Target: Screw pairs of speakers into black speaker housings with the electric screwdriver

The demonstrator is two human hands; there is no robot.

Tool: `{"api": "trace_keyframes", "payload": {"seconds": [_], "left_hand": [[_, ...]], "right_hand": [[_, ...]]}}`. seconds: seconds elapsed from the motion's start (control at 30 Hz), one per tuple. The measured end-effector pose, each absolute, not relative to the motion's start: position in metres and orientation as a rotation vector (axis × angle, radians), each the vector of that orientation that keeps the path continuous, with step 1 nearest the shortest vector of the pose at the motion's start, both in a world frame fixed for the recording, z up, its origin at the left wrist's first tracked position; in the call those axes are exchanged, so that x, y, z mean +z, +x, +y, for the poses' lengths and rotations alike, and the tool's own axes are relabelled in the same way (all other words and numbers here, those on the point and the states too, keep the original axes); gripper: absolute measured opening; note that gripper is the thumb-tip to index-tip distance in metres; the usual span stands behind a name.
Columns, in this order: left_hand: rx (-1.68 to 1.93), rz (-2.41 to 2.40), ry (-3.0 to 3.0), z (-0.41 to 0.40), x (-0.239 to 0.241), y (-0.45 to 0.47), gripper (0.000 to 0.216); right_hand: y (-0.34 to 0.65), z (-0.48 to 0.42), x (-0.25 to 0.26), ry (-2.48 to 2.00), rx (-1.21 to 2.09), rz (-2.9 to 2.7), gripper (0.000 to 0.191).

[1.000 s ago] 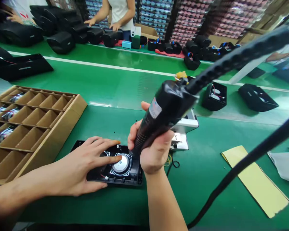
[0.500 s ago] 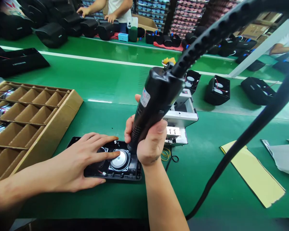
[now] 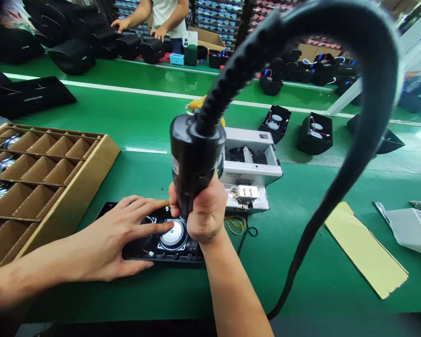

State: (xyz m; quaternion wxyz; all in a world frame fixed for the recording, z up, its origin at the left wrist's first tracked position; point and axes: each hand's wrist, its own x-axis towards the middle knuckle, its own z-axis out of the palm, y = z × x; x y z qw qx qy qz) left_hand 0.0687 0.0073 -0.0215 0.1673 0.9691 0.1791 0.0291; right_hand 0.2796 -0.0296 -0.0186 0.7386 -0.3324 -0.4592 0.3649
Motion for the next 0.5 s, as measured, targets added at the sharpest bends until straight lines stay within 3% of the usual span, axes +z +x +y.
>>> {"api": "trace_keyframes", "payload": {"seconds": [0.5], "left_hand": [[0.08,0.53,2.716,0.004,-0.02,0.071,0.065]], "right_hand": [[0.281,-0.033,-0.038,-0.703,0.976,-1.149,0.067]]}}
